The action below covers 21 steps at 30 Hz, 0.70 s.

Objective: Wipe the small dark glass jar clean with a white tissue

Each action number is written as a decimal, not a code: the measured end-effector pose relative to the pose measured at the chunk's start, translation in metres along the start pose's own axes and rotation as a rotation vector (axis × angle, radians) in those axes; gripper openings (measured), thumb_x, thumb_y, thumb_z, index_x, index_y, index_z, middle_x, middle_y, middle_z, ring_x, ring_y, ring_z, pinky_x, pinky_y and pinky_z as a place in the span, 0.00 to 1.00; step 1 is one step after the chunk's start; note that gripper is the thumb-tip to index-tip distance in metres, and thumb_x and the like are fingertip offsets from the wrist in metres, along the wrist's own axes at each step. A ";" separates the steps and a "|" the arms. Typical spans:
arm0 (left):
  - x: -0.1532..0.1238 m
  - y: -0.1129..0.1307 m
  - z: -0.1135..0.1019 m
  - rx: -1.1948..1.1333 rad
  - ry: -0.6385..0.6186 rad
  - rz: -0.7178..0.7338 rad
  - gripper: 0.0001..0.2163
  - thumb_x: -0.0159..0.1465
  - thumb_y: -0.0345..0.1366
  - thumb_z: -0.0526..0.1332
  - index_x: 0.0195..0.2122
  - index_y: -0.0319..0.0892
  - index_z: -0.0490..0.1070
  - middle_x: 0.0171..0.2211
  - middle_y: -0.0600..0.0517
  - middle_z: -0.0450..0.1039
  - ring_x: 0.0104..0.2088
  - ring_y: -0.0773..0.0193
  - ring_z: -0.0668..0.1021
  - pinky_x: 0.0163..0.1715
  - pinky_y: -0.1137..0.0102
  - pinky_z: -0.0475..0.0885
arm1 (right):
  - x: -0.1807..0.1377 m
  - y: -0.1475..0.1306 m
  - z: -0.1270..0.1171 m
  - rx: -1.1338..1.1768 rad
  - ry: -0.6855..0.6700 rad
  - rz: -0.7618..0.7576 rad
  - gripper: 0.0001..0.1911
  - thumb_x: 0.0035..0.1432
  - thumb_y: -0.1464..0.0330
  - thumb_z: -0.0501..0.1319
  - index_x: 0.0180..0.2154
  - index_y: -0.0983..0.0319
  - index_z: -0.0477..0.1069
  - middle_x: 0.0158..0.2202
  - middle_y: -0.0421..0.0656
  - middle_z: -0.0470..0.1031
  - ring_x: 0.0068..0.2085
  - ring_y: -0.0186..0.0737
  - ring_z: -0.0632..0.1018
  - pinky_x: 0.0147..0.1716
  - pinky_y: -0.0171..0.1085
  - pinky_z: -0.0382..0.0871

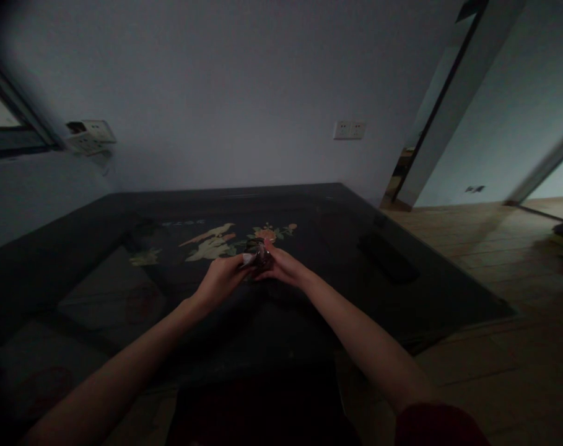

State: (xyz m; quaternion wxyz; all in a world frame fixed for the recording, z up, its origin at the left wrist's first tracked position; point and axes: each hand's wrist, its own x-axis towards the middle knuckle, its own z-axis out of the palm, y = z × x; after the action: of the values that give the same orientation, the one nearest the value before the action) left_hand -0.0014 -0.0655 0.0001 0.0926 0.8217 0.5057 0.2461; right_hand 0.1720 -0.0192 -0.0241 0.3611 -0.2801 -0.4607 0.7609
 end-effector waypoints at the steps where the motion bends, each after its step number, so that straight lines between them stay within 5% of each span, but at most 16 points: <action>1: 0.001 -0.001 0.001 -0.036 0.042 -0.015 0.06 0.63 0.34 0.57 0.33 0.41 0.73 0.29 0.51 0.76 0.29 0.64 0.76 0.28 0.75 0.62 | 0.000 0.001 0.001 -0.027 0.004 -0.018 0.25 0.60 0.49 0.52 0.40 0.63 0.73 0.30 0.46 0.78 0.28 0.39 0.78 0.30 0.39 0.72; 7: 0.003 0.001 0.003 -0.269 0.175 -0.141 0.09 0.58 0.37 0.60 0.23 0.38 0.69 0.20 0.56 0.69 0.23 0.69 0.69 0.24 0.76 0.58 | 0.003 0.019 0.011 -0.130 0.140 -0.129 0.23 0.55 0.48 0.57 0.41 0.60 0.69 0.30 0.42 0.76 0.24 0.36 0.75 0.23 0.35 0.70; 16: 0.001 0.011 0.013 -0.565 0.159 -0.233 0.09 0.54 0.39 0.62 0.26 0.37 0.71 0.23 0.55 0.72 0.25 0.66 0.72 0.25 0.75 0.64 | 0.007 0.036 0.015 -0.088 0.308 -0.356 0.25 0.52 0.48 0.59 0.49 0.51 0.66 0.45 0.40 0.73 0.41 0.41 0.75 0.34 0.38 0.71; 21: -0.004 0.017 0.023 -0.590 0.111 -0.219 0.09 0.54 0.37 0.63 0.32 0.36 0.72 0.28 0.51 0.76 0.29 0.63 0.76 0.28 0.73 0.68 | 0.010 0.034 0.011 -0.154 0.373 -0.476 0.20 0.52 0.50 0.61 0.40 0.57 0.73 0.39 0.41 0.75 0.40 0.40 0.74 0.41 0.37 0.67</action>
State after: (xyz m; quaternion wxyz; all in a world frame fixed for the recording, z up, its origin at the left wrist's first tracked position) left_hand 0.0214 -0.0747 -0.0141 0.3249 0.6855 0.5022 0.4152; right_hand 0.1479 -0.0269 -0.0514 0.5852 -0.3255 -0.4955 0.5532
